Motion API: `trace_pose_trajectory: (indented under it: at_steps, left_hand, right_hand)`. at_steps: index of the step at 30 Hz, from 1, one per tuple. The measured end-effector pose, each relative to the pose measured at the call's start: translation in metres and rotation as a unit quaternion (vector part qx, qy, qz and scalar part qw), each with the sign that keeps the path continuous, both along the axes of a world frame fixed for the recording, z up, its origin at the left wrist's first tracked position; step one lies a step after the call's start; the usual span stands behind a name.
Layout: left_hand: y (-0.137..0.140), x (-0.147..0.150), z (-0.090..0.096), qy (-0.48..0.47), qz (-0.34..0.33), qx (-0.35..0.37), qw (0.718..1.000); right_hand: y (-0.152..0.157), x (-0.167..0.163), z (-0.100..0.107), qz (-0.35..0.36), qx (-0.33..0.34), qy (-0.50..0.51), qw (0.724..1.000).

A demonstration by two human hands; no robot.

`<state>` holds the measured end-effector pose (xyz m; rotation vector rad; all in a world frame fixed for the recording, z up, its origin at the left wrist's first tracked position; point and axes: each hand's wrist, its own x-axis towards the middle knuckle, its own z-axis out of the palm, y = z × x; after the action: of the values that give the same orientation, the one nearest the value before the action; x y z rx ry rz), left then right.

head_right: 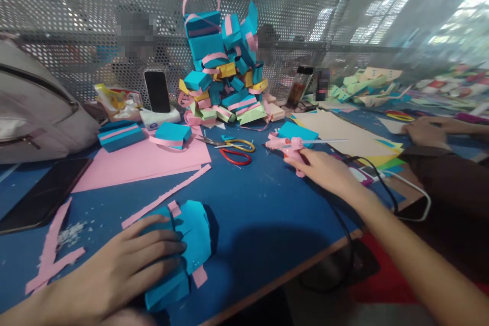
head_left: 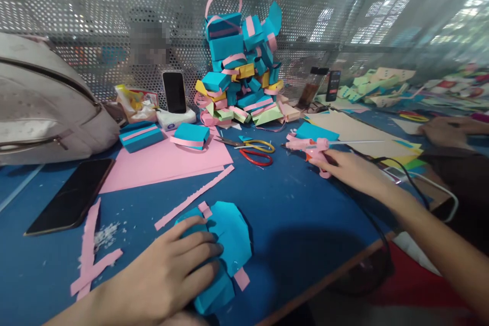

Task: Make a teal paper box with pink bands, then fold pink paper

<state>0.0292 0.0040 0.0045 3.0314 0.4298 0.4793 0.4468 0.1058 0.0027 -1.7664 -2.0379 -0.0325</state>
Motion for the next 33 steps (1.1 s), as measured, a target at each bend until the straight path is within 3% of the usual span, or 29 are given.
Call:
trace_pose_trajectory:
  at_steps: [3, 4, 5, 7, 9, 11, 17, 26, 33]
  left_hand:
    - [0.000, 0.000, 0.001, -0.002, 0.001, 0.001, 1.000]
    - [0.000, 0.001, 0.001, -0.003, 0.000, 0.000, 1.000]
    - [0.001, 0.001, 0.001, -0.004, -0.001, 0.000, 1.000]
    - [0.001, 0.001, 0.001, -0.005, -0.003, 0.002, 1.000]
    - [0.000, 0.002, 0.000, -0.005, -0.002, 0.006, 1.000]
    - [0.000, 0.002, -0.001, -0.007, 0.000, 0.010, 1.000]
    - [-0.001, 0.002, -0.003, -0.019, 0.001, 0.017, 1.000]
    - [0.000, 0.001, -0.003, -0.016, -0.002, 0.008, 1.000]
    - [-0.001, 0.002, -0.004, -0.017, 0.000, 0.005, 1.000]
  right_hand:
    - [-0.039, -0.017, 0.023, -0.092, 0.044, -0.123, 0.987]
    - [-0.055, -0.027, 0.028, -0.067, 0.085, -0.113, 0.988]
    - [-0.070, -0.040, 0.031, -0.014, 0.151, -0.080, 0.985]
    - [-0.097, -0.068, 0.029, 0.228, 0.190, -0.036, 0.954]
    - [-0.117, -0.095, 0.019, 0.407, 0.134, -0.029, 0.903]
    - [-0.128, -0.113, 0.005, 0.478, 0.093, -0.031, 0.873]
    - [-0.133, -0.126, -0.019, 0.494, 0.102, -0.054, 0.862]
    - [-0.154, -0.139, -0.029, 0.413, 0.099, -0.068, 0.903]
    - [-0.155, -0.144, -0.036, 0.407, 0.118, -0.081, 0.902]
